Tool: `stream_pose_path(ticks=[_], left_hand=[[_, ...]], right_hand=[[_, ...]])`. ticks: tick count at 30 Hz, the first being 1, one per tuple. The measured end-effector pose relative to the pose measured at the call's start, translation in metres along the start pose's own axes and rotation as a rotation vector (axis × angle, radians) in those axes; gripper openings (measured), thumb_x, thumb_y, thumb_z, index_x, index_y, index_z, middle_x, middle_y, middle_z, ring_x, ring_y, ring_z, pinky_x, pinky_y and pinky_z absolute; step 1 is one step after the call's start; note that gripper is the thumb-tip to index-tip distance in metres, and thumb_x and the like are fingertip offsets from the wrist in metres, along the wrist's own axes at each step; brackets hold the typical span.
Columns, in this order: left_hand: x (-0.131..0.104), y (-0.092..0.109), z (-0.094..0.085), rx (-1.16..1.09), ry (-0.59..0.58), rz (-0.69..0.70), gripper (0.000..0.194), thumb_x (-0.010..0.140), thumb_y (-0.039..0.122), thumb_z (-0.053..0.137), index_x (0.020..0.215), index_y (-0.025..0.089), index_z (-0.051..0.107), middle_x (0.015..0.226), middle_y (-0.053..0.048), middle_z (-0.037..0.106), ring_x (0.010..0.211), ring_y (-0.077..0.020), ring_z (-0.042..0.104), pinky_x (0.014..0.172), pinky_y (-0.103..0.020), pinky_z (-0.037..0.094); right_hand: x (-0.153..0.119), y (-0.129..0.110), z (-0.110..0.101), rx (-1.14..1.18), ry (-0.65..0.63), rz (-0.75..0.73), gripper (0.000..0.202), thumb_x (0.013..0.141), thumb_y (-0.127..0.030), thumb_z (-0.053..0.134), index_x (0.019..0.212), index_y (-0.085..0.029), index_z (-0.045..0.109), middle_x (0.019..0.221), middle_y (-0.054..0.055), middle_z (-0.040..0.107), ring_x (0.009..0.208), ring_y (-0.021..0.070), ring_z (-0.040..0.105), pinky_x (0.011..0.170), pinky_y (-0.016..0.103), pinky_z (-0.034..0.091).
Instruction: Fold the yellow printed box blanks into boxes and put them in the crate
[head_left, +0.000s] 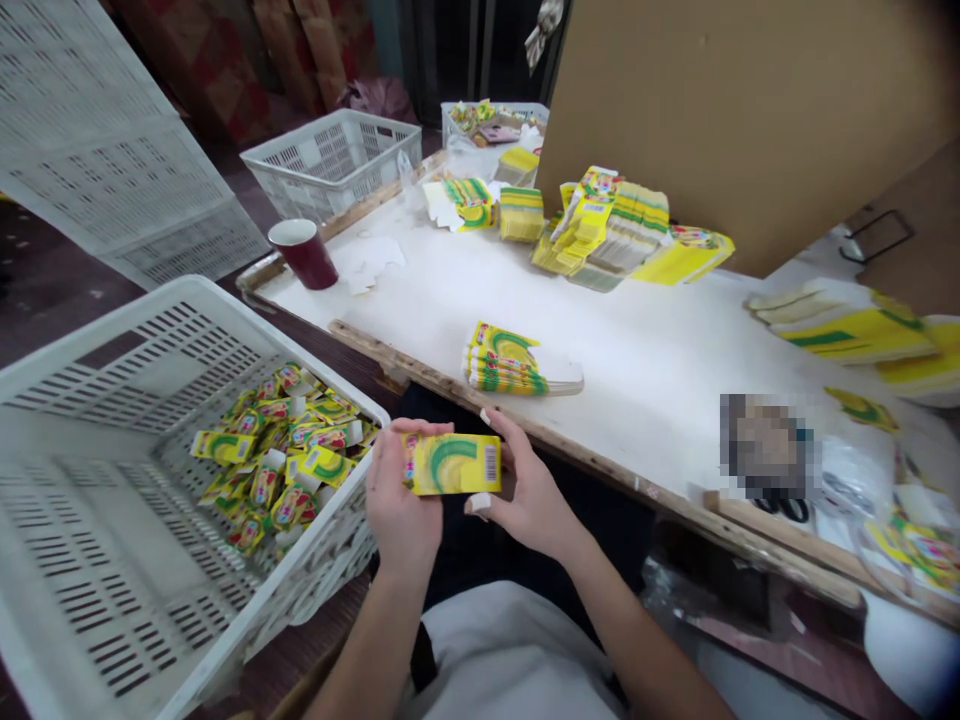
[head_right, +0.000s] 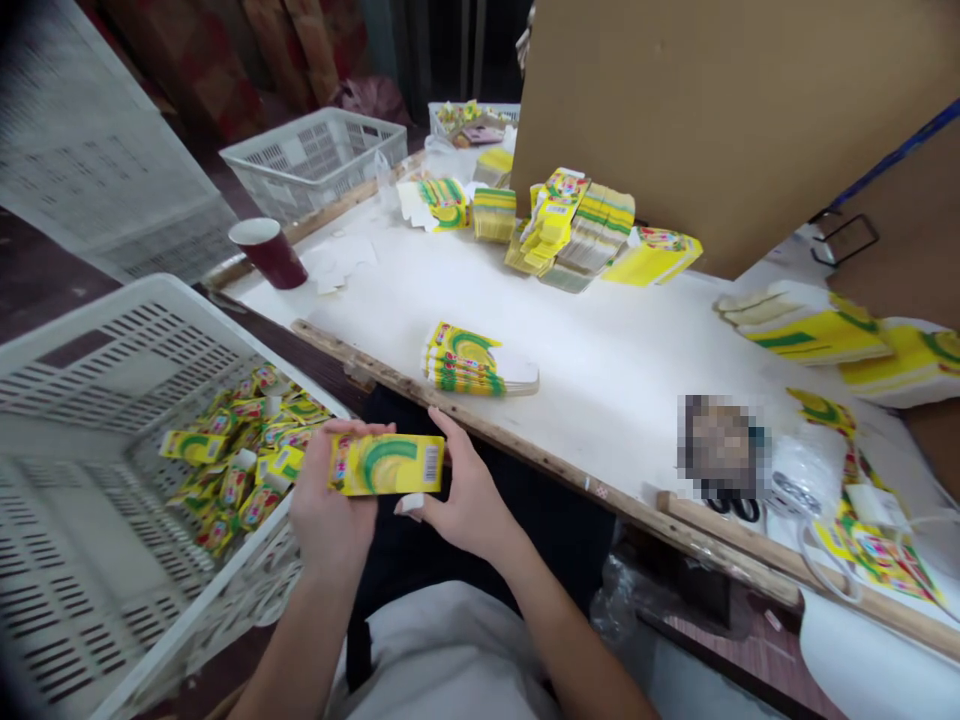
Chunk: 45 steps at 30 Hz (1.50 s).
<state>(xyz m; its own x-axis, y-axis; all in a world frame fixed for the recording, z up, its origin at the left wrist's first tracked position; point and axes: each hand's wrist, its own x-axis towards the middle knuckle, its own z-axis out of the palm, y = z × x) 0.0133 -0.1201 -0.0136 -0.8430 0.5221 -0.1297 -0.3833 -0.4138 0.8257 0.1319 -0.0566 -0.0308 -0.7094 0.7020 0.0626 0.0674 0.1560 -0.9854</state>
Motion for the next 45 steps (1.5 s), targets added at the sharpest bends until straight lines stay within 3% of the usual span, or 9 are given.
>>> stream_pose_path(ticks=[4,8,17,20,22,27,32,40,45], left_hand=[[0.024,0.032,-0.025,0.451,0.198,0.562,0.015,0.084,0.031,0.054,0.085,0.018,0.062,0.084,-0.002,0.063,0.086,-0.0178,0.061,0.091,-0.039,0.046],[0.039,0.055,-0.045,0.796,0.24,0.732,0.052,0.076,0.024,0.067,0.125,0.026,0.049,0.133,-0.005,0.048,0.127,-0.0206,0.041,0.11,-0.04,0.027],[0.022,0.008,-0.027,0.635,-0.135,0.269,0.031,0.078,0.033,0.064,0.105,0.02,0.059,0.109,-0.007,0.061,0.107,-0.0185,0.055,0.093,-0.032,0.044],[0.013,-0.011,-0.02,0.451,-0.291,0.078,0.043,0.077,0.035,0.065,0.116,0.022,0.052,0.12,-0.01,0.057,0.115,-0.0207,0.052,0.096,-0.036,0.043],[0.008,-0.019,-0.015,0.248,-0.36,0.01,0.054,0.075,0.042,0.066,0.123,0.024,0.048,0.127,-0.011,0.053,0.12,-0.0235,0.048,0.098,-0.039,0.041],[0.0,-0.021,-0.003,-0.154,-0.248,-0.032,0.043,0.073,0.054,0.062,0.103,0.022,0.057,0.089,-0.003,0.06,0.087,-0.0173,0.059,0.083,-0.032,0.048],[0.004,-0.022,-0.006,-0.038,-0.022,0.001,0.028,0.074,0.042,0.067,0.082,0.02,0.051,0.063,0.006,0.04,0.054,-0.0059,0.04,0.055,-0.018,0.039],[-0.003,-0.027,-0.011,0.161,-0.181,0.056,0.055,0.069,0.062,0.061,0.108,0.023,0.053,0.088,0.0,0.054,0.075,-0.0112,0.053,0.067,-0.022,0.046],[-0.006,-0.025,-0.01,0.173,-0.157,-0.024,0.031,0.065,0.03,0.076,0.089,0.02,0.059,0.075,0.004,0.063,0.064,-0.0082,0.058,0.062,-0.019,0.048]], right_hand=[[0.033,0.0,-0.032,-0.277,0.171,-0.118,0.062,0.077,-0.027,0.065,0.133,-0.024,0.042,0.128,0.009,0.055,0.111,0.0241,0.057,0.099,0.043,0.042],[0.077,0.018,-0.064,-0.686,0.411,-0.121,0.047,0.077,-0.015,0.056,0.124,-0.016,0.052,0.118,0.014,0.061,0.109,0.028,0.055,0.095,0.045,0.043],[0.093,0.026,-0.064,-0.828,0.383,-0.114,0.047,0.068,-0.007,0.056,0.115,-0.013,0.053,0.104,0.015,0.059,0.094,0.0287,0.054,0.088,0.046,0.043],[0.075,0.015,-0.05,-0.577,0.454,-0.116,0.05,0.07,-0.011,0.059,0.117,-0.019,0.044,0.092,0.005,0.056,0.079,0.0205,0.055,0.076,0.038,0.048],[0.055,0.007,-0.034,-0.316,0.331,-0.066,0.052,0.07,-0.016,0.065,0.116,-0.023,0.041,0.078,-0.002,0.05,0.065,0.0149,0.052,0.064,0.03,0.047],[0.003,-0.002,0.012,0.298,-0.26,0.118,0.053,0.071,-0.024,0.068,0.117,-0.024,0.043,0.085,-0.001,0.051,0.067,0.0111,0.051,0.057,0.024,0.044],[-0.009,0.004,0.033,0.153,-0.168,0.173,0.051,0.065,-0.016,0.071,0.112,-0.023,0.053,0.084,-0.001,0.054,0.069,0.0119,0.05,0.06,0.024,0.043],[-0.006,0.004,0.018,0.031,-0.053,0.106,0.031,0.073,-0.013,0.061,0.103,-0.02,0.059,0.078,0.0,0.059,0.064,0.0122,0.053,0.058,0.024,0.045],[-0.006,-0.002,0.007,0.137,0.055,0.114,0.005,0.071,-0.02,0.066,0.074,-0.018,0.063,0.065,-0.002,0.058,0.057,0.0116,0.053,0.054,0.023,0.045]])
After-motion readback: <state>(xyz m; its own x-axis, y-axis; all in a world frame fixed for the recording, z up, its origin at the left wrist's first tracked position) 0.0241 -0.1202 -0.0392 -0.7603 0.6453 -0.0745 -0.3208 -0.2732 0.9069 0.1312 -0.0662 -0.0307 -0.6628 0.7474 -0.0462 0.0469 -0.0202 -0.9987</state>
